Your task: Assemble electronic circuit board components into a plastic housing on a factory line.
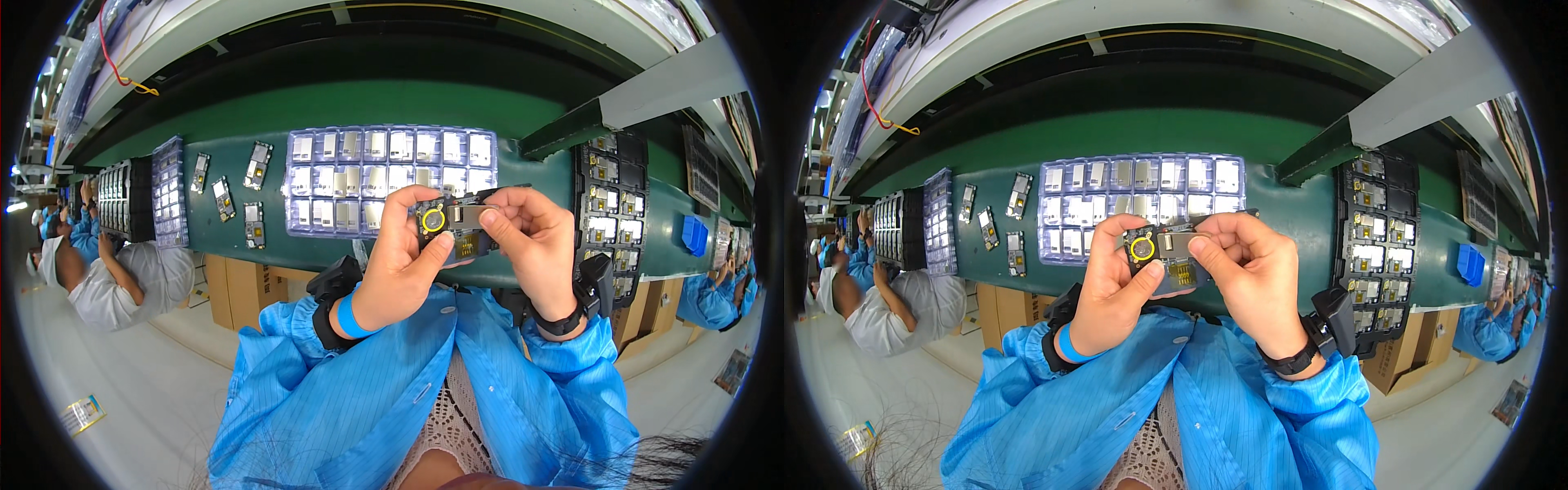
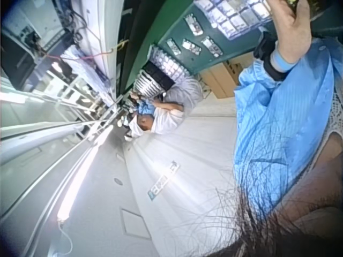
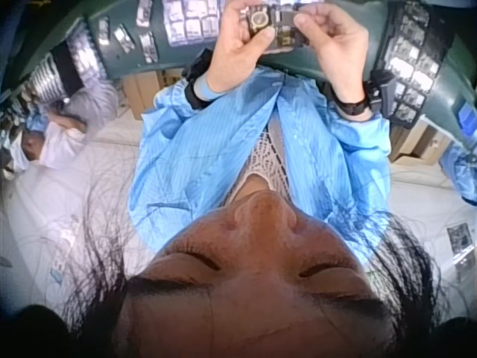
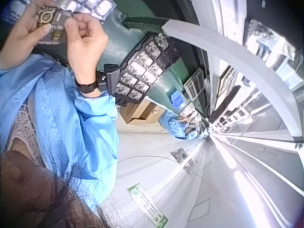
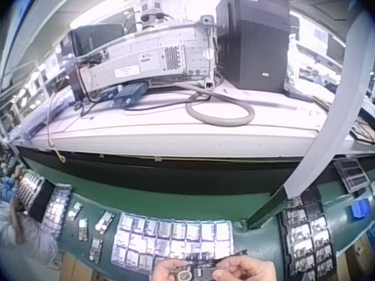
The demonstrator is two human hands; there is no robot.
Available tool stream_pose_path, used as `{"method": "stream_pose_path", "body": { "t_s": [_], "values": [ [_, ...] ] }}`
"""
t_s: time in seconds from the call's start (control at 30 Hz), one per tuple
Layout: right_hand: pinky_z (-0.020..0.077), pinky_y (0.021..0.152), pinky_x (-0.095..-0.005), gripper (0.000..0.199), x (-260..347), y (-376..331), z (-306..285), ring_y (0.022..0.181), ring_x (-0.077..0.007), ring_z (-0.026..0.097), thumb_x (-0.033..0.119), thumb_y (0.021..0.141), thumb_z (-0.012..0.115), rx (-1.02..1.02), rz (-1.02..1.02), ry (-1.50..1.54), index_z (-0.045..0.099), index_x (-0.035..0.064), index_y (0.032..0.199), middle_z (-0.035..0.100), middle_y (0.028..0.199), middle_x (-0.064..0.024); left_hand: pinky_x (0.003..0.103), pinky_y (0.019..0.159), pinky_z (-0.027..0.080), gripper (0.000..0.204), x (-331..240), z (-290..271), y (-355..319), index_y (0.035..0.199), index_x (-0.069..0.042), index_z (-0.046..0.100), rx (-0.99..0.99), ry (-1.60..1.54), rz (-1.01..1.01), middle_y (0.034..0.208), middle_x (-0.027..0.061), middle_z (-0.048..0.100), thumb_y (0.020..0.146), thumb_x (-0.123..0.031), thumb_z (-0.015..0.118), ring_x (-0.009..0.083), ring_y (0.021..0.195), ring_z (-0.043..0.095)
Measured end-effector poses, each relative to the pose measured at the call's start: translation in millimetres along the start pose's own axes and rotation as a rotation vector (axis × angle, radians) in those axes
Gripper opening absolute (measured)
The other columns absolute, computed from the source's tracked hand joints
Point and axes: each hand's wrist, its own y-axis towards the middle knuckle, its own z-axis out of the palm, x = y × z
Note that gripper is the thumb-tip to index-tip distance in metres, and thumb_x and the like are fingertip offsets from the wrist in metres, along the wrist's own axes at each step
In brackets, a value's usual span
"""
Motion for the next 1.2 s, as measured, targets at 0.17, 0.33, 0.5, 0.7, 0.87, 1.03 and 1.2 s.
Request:
{"method": "stream_pose_path", "body": {
  "t_s": [0.17, 0.33, 0.5, 0.7, 0.87, 1.03, 1.2],
  "values": [
    [0.0402, 0.051, -0.0161, 0.011, -1.4, -0.6, 0.6, 0.057, -0.0022, 0.049, 0.002, 0.074, 0.062, -0.009, -0.015, -0.004, 0.058, -0.0028, 0.083, 0.059, 0.067, -0.0020, 0.031, 0.080, 0.048, 0.038, -0.4, 0.7, 0.2, 0.116, -0.005, 0.021, -0.003, 0.007, -0.008, 0.106, 0.0131, 0.046, 0.084, 0.005, 0.039, 0.0150, 0.095, 0.050],
    [0.0389, 0.049, -0.0162, 0.011, -6.8, 0.9, 0.5, 0.055, -0.0019, 0.048, 0.002, 0.074, 0.063, -0.018, -0.037, 0.001, 0.059, -0.0030, 0.083, 0.058, 0.065, -0.0013, 0.030, 0.080, 0.047, 0.038, -0.2, 0.4, 0.8, 0.116, -0.005, 0.022, -0.009, 0.026, -0.009, 0.104, 0.0126, 0.046, 0.084, 0.004, 0.040, 0.0138, 0.093, 0.049],
    [0.0385, 0.046, -0.0175, 0.015, -14.8, -0.2, 2.2, 0.051, -0.0023, 0.048, 0.003, 0.071, 0.064, -0.079, -0.099, -0.080, 0.059, -0.0033, 0.084, 0.058, 0.061, -0.0024, 0.033, 0.081, 0.047, 0.038, 2.8, -3.2, 1.8, 0.116, -0.008, 0.022, 0.036, 0.066, 0.010, 0.106, 0.0134, 0.047, 0.085, 0.003, 0.040, 0.0164, 0.097, 0.050],
    [0.0404, 0.043, -0.0200, 0.013, -0.7, -5.5, 8.8, 0.044, -0.0076, 0.051, 0.003, 0.067, 0.067, -0.174, -0.182, -0.263, 0.058, -0.0019, 0.076, 0.059, 0.059, -0.0074, 0.019, 0.069, 0.041, 0.031, 8.0, -7.0, 5.7, 0.110, -0.006, 0.029, -0.035, 0.205, 0.095, 0.094, 0.0069, 0.052, 0.085, 0.002, 0.044, 0.0059, 0.082, 0.048],
    [0.0434, 0.043, -0.0243, 0.014, -2.8, -3.7, 9.6, 0.047, -0.0147, 0.055, 0.005, 0.065, 0.069, -0.236, -0.301, -0.353, 0.059, 0.0001, 0.073, 0.060, 0.061, -0.0086, 0.018, 0.064, 0.039, 0.026, 3.1, -0.6, 9.0, 0.109, -0.002, 0.036, -0.083, 0.260, 0.115, 0.089, 0.0043, 0.052, 0.085, -0.001, 0.045, 0.0034, 0.076, 0.046],
    [0.0435, 0.048, -0.0268, 0.013, -1.9, -3.3, 6.0, 0.058, -0.0185, 0.055, 0.006, 0.062, 0.070, -0.252, -0.484, -0.532, 0.060, 0.0044, 0.071, 0.059, 0.063, -0.0063, 0.017, 0.063, 0.039, 0.025, 0.6, -1.5, 7.4, 0.109, 0.000, 0.041, -0.090, 0.330, 0.043, 0.088, 0.0035, 0.053, 0.086, -0.003, 0.046, 0.0029, 0.074, 0.046],
    [0.0439, 0.049, -0.0266, 0.014, -2.6, -3.6, 7.3, 0.060, -0.0178, 0.054, 0.005, 0.061, 0.070, -0.312, -0.514, -0.523, 0.061, 0.0035, 0.071, 0.055, 0.069, -0.0064, 0.018, 0.066, 0.041, 0.023, 1.8, -0.8, 9.1, 0.108, 0.000, 0.041, -0.101, 0.290, 0.056, 0.089, 0.0043, 0.054, 0.086, -0.005, 0.047, 0.0036, 0.076, 0.048]
  ]
}}
